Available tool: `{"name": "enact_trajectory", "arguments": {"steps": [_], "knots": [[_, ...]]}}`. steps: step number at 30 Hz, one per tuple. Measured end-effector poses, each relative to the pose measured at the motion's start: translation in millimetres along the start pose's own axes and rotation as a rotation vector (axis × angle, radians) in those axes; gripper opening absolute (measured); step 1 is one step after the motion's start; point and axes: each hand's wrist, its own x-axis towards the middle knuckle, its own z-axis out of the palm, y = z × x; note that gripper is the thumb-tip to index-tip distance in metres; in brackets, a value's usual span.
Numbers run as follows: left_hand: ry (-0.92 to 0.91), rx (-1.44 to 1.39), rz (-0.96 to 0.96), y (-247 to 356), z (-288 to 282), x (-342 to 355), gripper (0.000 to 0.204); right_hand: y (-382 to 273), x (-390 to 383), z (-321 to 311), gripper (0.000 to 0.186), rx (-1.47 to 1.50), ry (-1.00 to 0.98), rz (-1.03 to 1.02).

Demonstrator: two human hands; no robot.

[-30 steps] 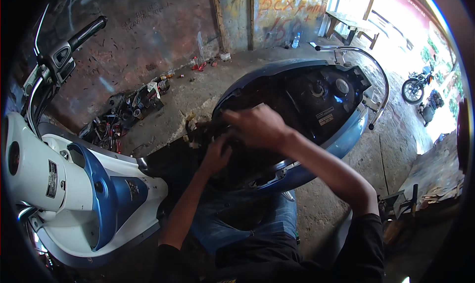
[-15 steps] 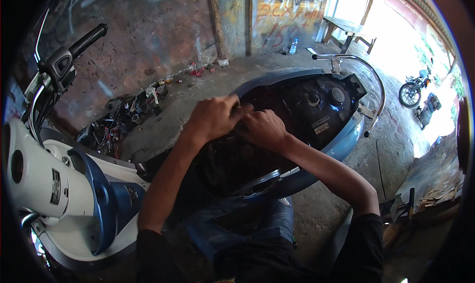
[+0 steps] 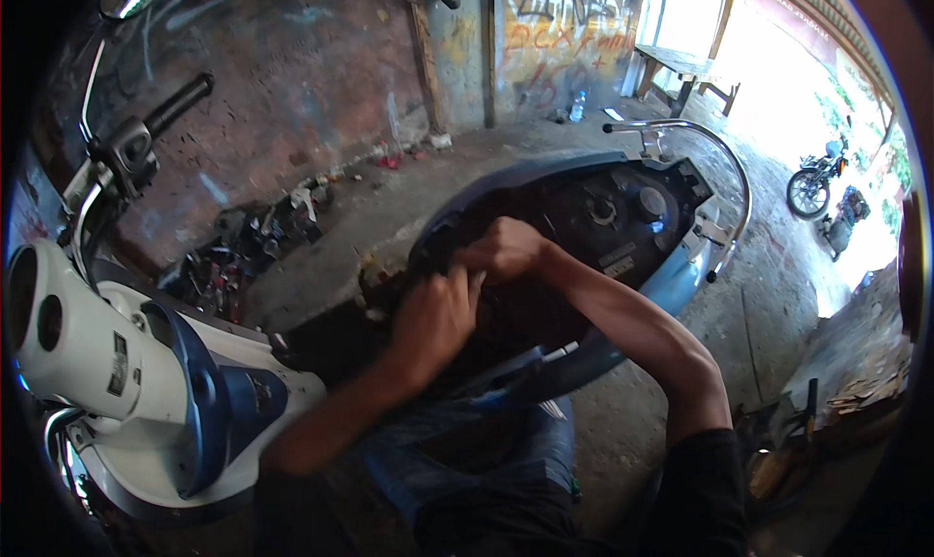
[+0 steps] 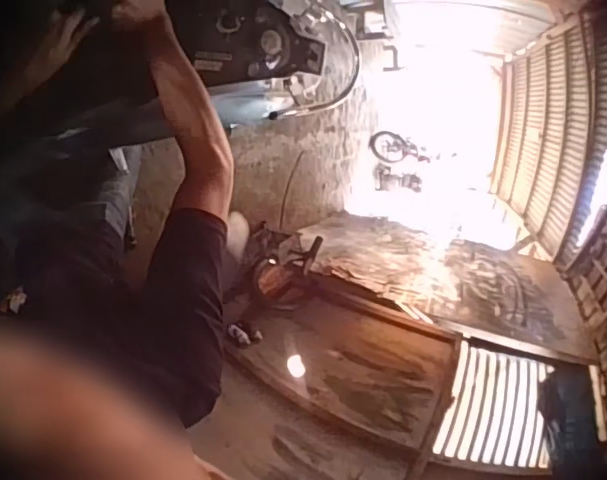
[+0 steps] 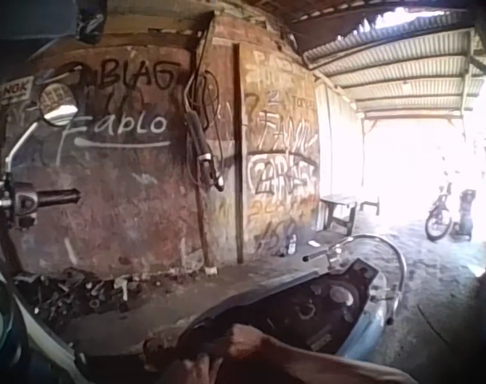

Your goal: Maintaining and repairing components of a scooter engine area.

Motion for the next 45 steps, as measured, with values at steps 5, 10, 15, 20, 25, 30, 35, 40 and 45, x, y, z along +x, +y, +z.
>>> {"name": "enact_trajectory", "arguments": {"steps": [5, 10, 15, 20, 25, 30, 35, 40, 45], "knots": [[0.397, -0.175, -0.109, -10, 9, -55, 0.032, -35, 74, 25, 0.021, -0.079, 0.151, 0.146], [-0.090, -0.905, -0.166, -39, 2, -63, 0.041, -68, 84, 38, 0.037, -0.020, 0.601, 0.631], [0.251, -0.898, -0.221, -90, 75, -68, 0.041, -81, 98, 66, 0.040, 0.286, 1.023, 1.008], [0.462, -0.566, 0.090, -101, 151, -35, 0.040, -81, 83, 69, 0.054, 1.111, 1.225, 1.405], [0.319, -0.473, 0.084, -94, 151, -13, 0.041, -76, 76, 73, 0.066, 0.833, 1.340, 1.298], [0.352, -0.402, 0.092, -100, 154, -2, 0.030, -84, 63, 78, 0.058, 0.933, 1.322, 1.196], [0.505, -0.267, 0.014, -107, 166, 2, 0.029, -120, 92, 92, 0.042, 0.459, 1.655, 1.240], [0.454, -0.180, 0.105, -95, 149, 0, 0.046, -134, 111, 71, 0.041, 0.774, 1.696, 1.014], [0.451, -0.190, 0.352, -90, 143, -3, 0.054, -88, 37, 95, 0.045, 1.379, 1.272, 1.075]]}}
